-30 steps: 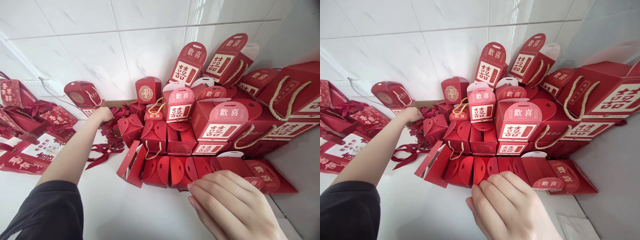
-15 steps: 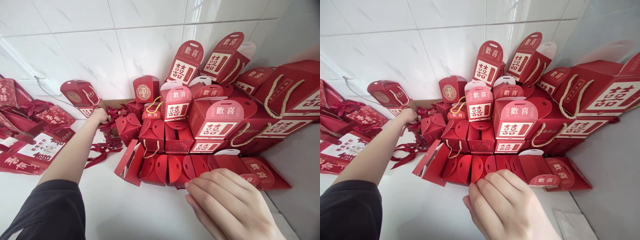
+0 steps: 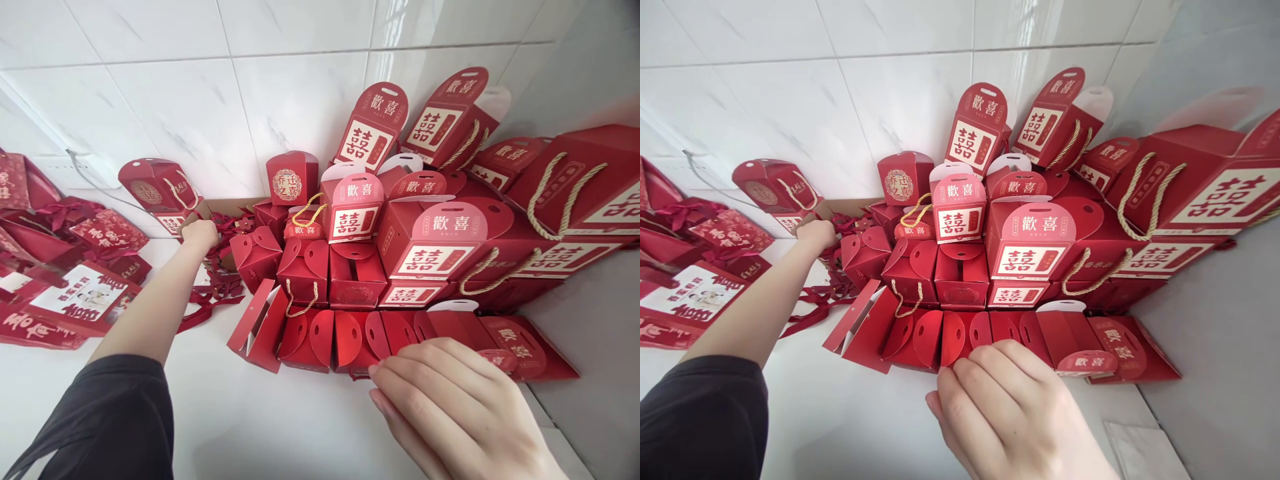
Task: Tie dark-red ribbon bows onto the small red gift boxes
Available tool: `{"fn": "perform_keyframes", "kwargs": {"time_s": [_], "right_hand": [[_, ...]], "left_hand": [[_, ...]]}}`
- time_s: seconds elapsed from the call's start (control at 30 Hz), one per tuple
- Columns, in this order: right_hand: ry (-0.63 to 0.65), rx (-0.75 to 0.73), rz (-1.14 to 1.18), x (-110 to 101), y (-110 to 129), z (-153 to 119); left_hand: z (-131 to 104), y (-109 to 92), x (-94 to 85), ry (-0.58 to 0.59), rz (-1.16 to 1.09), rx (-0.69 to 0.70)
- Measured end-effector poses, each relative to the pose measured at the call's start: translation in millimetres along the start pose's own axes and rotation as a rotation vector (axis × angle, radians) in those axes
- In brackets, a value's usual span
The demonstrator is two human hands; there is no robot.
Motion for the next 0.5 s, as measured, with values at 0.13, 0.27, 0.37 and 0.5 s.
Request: {"fn": "perform_keyframes", "kwargs": {"time_s": [0.13,0.27,0.37,0.5], "right_hand": [[0.001,0.009,-0.003,0.9,-2.2,-0.4],[0.003,-0.002,-0.008,3.0,-2.8,-1.2],[0.004,-0.011,-0.013,3.3,-1.9,-0.5],[0.004,-0.012,-0.026,2.3,-1.2,0.8]], "left_hand": [[3.8,10.6,-32.0,-0.106,-0.023,-0.010],[5.7,18.1,-66.0,-0.227,-0.107,0.034],[3.4,16.9,-75.6,-0.291,-0.198,0.062],[-0.7,13.1,-66.5,-0.305,-0.304,0.075]]}}
Point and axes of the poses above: each hand's wrist, its own z-axis towards the middle knuckle, its own x-axis out of the palm, y = z × x, the point moved 5 cm from there along z, towards the middle knuckle, and after that the axes turned 9 degrees about z, right-handed, at the moved point
